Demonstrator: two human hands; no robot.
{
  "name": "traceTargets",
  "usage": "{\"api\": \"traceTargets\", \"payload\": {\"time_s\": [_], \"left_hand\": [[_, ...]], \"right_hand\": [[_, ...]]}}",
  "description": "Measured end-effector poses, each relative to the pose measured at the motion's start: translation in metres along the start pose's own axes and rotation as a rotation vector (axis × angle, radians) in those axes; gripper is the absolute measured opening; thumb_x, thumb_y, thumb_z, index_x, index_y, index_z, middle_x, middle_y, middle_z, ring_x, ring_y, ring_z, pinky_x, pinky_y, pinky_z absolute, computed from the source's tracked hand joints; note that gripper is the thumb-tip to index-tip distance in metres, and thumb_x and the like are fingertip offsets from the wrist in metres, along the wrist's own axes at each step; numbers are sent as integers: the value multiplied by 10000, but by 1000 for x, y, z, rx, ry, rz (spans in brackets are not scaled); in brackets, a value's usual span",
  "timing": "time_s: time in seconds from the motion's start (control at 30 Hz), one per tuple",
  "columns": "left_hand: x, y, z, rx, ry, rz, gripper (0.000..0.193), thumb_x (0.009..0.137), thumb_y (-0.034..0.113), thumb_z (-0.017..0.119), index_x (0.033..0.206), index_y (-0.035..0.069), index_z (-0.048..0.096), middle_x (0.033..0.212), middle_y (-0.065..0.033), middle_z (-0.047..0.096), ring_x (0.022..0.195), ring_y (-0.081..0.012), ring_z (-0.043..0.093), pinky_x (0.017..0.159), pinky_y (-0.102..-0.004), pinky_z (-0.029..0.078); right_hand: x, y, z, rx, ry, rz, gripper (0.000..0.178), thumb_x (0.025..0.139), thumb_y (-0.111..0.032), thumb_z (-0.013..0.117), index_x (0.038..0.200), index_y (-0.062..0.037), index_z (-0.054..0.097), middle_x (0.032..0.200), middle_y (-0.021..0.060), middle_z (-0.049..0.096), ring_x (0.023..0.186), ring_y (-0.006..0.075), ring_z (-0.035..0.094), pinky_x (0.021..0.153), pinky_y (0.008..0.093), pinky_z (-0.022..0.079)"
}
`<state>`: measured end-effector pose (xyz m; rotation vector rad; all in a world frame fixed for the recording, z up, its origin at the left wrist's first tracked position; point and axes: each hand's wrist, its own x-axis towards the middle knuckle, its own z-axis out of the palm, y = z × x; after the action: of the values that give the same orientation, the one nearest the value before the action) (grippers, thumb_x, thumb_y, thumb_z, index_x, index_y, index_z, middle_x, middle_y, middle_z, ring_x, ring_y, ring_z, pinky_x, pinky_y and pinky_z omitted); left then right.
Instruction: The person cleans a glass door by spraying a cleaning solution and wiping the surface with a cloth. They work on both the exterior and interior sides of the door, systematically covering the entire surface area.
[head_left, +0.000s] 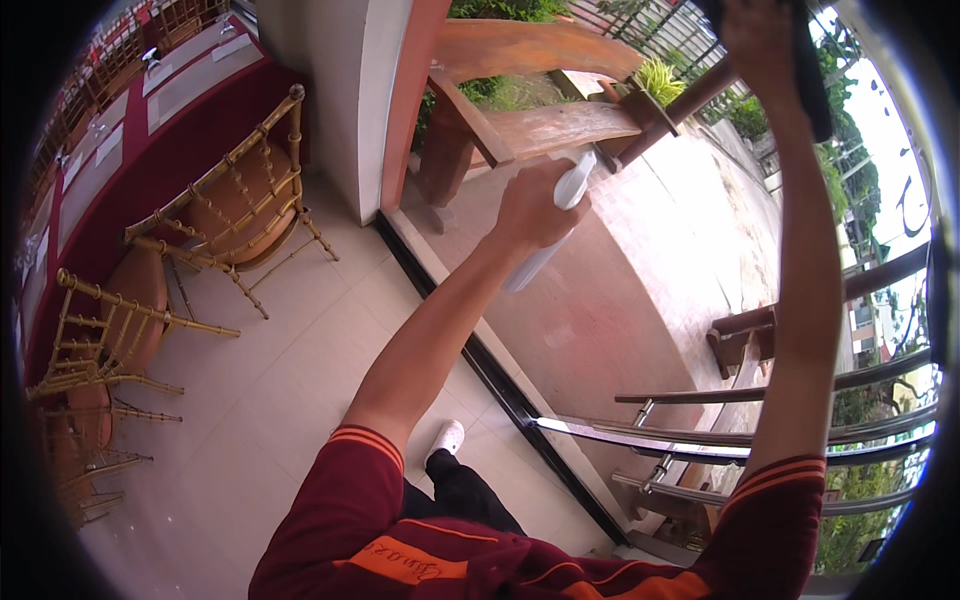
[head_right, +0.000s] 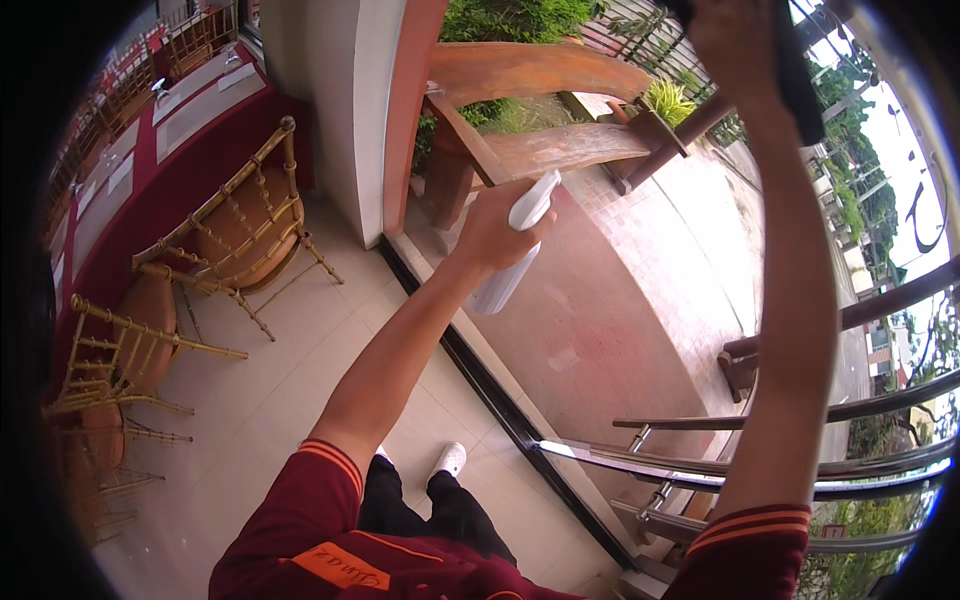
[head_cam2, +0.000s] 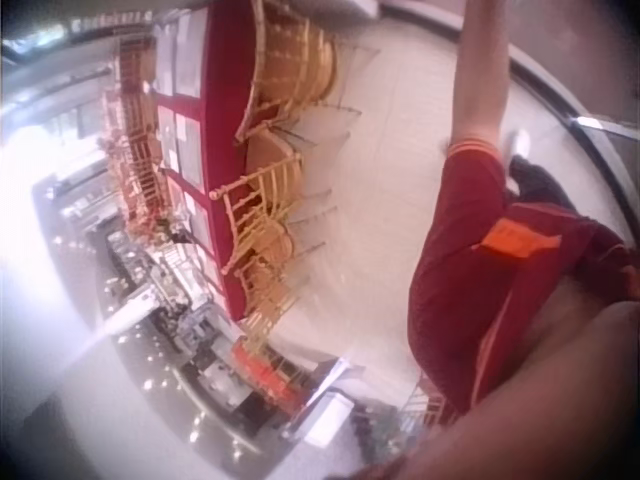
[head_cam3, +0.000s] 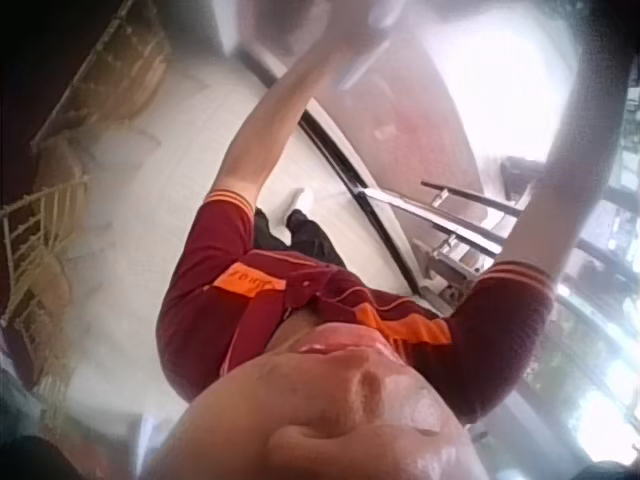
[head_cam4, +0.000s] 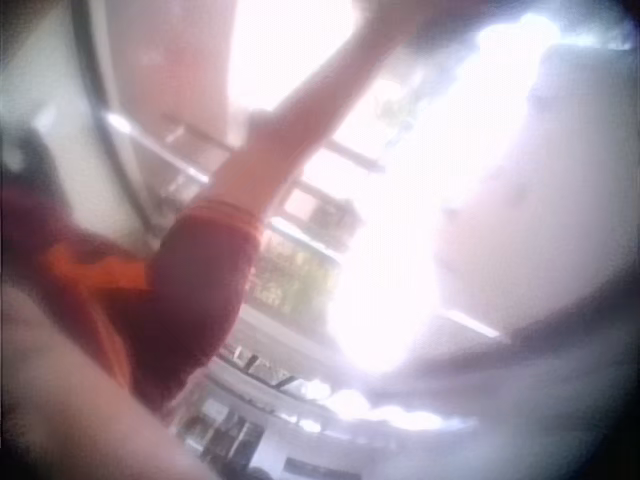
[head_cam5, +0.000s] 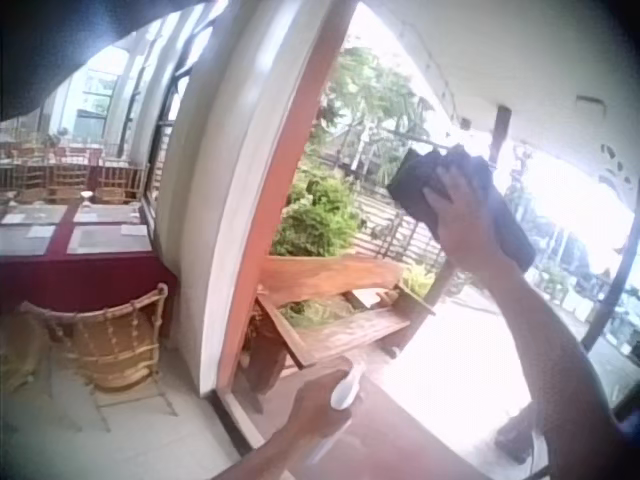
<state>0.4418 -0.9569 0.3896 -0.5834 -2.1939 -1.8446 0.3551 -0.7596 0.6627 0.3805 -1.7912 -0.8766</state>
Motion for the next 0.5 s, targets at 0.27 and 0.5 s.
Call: {"api": "traceTargets", "payload": {"time_s": [0.27,0.5], "left_hand": [[-200,-35,0,18,-41,-267,280,839,181,744,1087,59,700,923,-152,724,834,-350,722,768,-411,563],[-352,-75,-45,54,81,-455,293,837,125,749,1117,52,709,998,-125,752,901,-291,747,818,-386,571]], "right_hand": [[-332,-294,61,695,-456,-613,262,935,-53,547,1118,65,692,1509,225,488,1513,371,314,1263,621,130],[-152,-147,11,463,-446,-440,393,839,-62,614,1214,-100,722,1539,139,505,1509,296,357,1266,573,159]]}}
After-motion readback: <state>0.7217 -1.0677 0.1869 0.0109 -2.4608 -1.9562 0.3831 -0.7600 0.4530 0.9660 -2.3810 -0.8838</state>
